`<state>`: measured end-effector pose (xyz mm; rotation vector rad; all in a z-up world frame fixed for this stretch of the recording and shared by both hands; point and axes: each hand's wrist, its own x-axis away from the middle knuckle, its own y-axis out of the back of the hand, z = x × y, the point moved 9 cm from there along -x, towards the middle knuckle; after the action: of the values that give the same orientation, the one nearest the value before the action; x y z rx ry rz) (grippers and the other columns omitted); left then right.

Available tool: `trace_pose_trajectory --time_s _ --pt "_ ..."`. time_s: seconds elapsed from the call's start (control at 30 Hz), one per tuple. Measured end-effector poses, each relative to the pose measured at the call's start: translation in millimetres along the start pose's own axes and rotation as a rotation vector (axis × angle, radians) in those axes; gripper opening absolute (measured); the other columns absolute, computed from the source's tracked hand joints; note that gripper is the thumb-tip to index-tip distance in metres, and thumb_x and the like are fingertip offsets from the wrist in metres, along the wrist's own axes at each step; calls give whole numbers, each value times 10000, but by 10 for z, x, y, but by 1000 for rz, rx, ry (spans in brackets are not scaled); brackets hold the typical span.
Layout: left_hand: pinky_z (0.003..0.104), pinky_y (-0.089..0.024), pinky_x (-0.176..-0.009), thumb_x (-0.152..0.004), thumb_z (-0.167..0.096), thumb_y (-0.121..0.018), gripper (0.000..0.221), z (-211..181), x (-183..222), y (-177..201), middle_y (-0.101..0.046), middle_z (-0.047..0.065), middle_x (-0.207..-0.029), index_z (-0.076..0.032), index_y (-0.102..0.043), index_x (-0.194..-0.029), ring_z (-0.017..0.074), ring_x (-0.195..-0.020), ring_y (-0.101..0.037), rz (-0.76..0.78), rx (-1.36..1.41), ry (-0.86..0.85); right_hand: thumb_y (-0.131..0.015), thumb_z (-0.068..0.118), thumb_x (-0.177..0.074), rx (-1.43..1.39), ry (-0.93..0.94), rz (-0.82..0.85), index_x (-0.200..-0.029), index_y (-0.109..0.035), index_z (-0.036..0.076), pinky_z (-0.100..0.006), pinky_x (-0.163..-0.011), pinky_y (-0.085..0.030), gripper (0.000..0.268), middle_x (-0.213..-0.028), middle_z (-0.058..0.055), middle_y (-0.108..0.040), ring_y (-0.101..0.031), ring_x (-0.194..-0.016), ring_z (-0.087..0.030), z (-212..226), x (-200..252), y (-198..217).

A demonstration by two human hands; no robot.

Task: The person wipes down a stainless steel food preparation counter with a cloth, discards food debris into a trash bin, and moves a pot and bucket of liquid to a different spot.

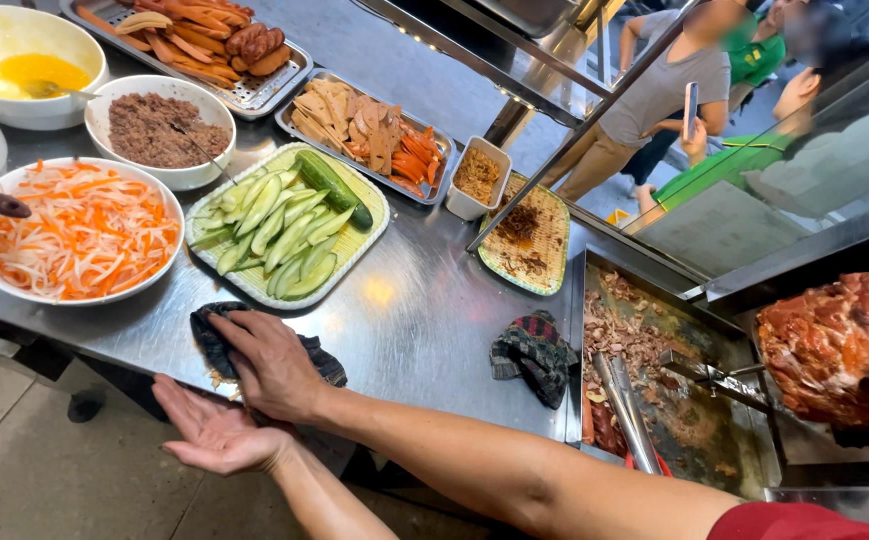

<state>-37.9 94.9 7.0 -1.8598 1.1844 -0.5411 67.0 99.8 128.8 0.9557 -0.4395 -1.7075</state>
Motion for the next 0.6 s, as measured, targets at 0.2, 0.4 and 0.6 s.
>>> trace_pose_trajectory --time_s 0.2,0.4,0.6 --pt "555 -228 -1373 -1102 -551 -280 806 78 -57 77 -332 278 -1685 92 -400 -1573 417 -1612 -295 12 56 -16 -634 59 -920 -57 43 4 -1480 -543 82 -464 -1140 -465 567 -1424 -204 -585 -568 -1329 -383 -62 -8 -16" --pt "536 -218 -1381 -1106 -561 -275 830 137 -214 197 -328 286 -1691 108 -385 -1585 409 -1622 -285 67 -74 -27 -636 91 -937 -79 43 26 -1467 -519 85 -468 -1173 -459 542 -1380 -192 -582 -564 -1305 -362 -174 24 -84" --pt "521 -205 -1396 -1113 -557 -264 831 140 -214 187 -317 288 -1703 108 -374 -1598 405 -1635 -271 107 -148 -67 -637 105 -951 -76 13 70 -1543 -509 101 -479 -1190 -436 605 -1407 -195 -570 -544 -1339 -354 -244 36 -146"
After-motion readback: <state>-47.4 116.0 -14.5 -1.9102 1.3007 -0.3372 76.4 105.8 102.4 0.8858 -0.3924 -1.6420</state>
